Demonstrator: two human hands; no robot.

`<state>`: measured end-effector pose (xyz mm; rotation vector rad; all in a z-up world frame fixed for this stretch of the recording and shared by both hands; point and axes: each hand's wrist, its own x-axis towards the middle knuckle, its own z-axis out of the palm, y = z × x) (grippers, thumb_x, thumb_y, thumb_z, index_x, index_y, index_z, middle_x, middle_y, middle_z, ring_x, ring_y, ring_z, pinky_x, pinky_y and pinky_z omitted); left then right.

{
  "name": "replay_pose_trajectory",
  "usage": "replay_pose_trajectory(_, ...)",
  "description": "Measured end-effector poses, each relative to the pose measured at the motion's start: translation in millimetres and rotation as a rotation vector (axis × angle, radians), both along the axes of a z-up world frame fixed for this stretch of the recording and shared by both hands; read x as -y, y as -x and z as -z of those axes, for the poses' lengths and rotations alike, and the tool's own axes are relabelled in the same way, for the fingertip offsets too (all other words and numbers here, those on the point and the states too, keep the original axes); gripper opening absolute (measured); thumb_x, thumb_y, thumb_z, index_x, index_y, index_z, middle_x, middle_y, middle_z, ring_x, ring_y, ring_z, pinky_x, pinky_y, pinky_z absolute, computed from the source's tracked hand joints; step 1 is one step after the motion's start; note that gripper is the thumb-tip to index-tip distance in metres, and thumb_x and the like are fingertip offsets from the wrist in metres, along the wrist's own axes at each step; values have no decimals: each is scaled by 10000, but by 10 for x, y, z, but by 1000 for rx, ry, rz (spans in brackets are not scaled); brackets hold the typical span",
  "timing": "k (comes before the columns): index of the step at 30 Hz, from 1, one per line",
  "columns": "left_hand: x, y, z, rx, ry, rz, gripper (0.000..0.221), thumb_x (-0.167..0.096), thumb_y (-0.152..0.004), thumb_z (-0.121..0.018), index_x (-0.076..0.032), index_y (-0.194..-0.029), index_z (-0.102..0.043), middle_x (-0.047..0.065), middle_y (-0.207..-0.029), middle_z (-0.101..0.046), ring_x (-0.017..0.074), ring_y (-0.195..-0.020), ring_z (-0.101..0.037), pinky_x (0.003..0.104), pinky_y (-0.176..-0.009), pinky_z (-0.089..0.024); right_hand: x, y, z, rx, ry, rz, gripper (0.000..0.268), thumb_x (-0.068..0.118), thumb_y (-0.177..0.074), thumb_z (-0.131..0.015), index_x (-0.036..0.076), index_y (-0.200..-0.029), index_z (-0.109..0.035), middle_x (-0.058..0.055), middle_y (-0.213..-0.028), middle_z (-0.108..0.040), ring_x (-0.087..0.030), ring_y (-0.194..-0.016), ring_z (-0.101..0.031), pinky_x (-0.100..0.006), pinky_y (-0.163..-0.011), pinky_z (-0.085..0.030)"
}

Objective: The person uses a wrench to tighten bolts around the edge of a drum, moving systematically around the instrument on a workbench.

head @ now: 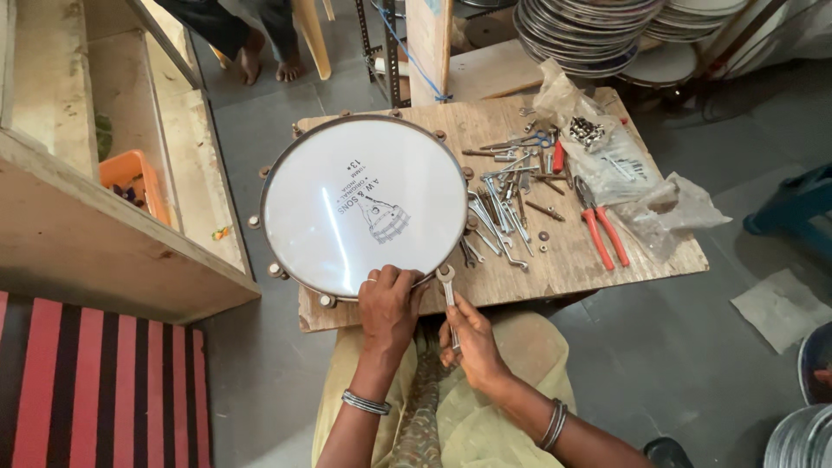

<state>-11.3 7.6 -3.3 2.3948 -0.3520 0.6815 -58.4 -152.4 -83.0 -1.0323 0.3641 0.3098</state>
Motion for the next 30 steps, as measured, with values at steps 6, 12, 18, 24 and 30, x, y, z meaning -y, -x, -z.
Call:
replay_pose_trajectory(6,-133,0,-13,1,-12,46,167,-208,-786,-818,-158,-916,-726,28,-841,-602,258,-817,-583,416,-676,-423,633,-231,-60,-55,-47,-268,615,293,-1002,-565,149,-1574,-388,-34,-602,-550,-92,-356,-418,-275,-350,-404)
replay_pose_trajectory(12,-179,0,-45,-14,-31,73,180,-197,-780,-819,-150,-927,-726,22,-863,-608,254,-833,-583,412,-701,-437,1043,-782,-488,-143,260,-692,652,334,-1002,-604,157,-1595,-400,2,-566,-507,-60,-366,-384,-243,-340,-362)
replay_pose_trajectory(18,-206,-8,-56,-5,-27,100,173,-178,-780,-821,-147,-929,-737,19,-868,-616,253,-839,-587,407,-721,-445,874,-1421,-1332,7,967,-1133,465,272,-980,-593,261,-1445,-613,-23,-573,-569,-113,-395,-450,-285,-370,-403)
replay_pose_trajectory(24,-326,8,-96,-44,-30,97,147,-182,-771,-827,-151,-890,-747,20,-841,-622,261,-825,-584,413,-715,-444,532,-1216,-1580,400,1410,-1241,385,292,-947,-653,223,-1319,-722,-92,-582,-634,-169,-464,-582,-319,-429,-447)
replay_pose_trajectory(30,-306,15,-69,-31,3,75,158,-207,-768,-836,-153,-889,-751,25,-830,-612,261,-813,-576,411,-706,-432,727,-509,-843,184,811,-629,458,233,-989,-567,152,-1439,-578,-46,-625,-631,-131,-415,-502,-280,-366,-408)
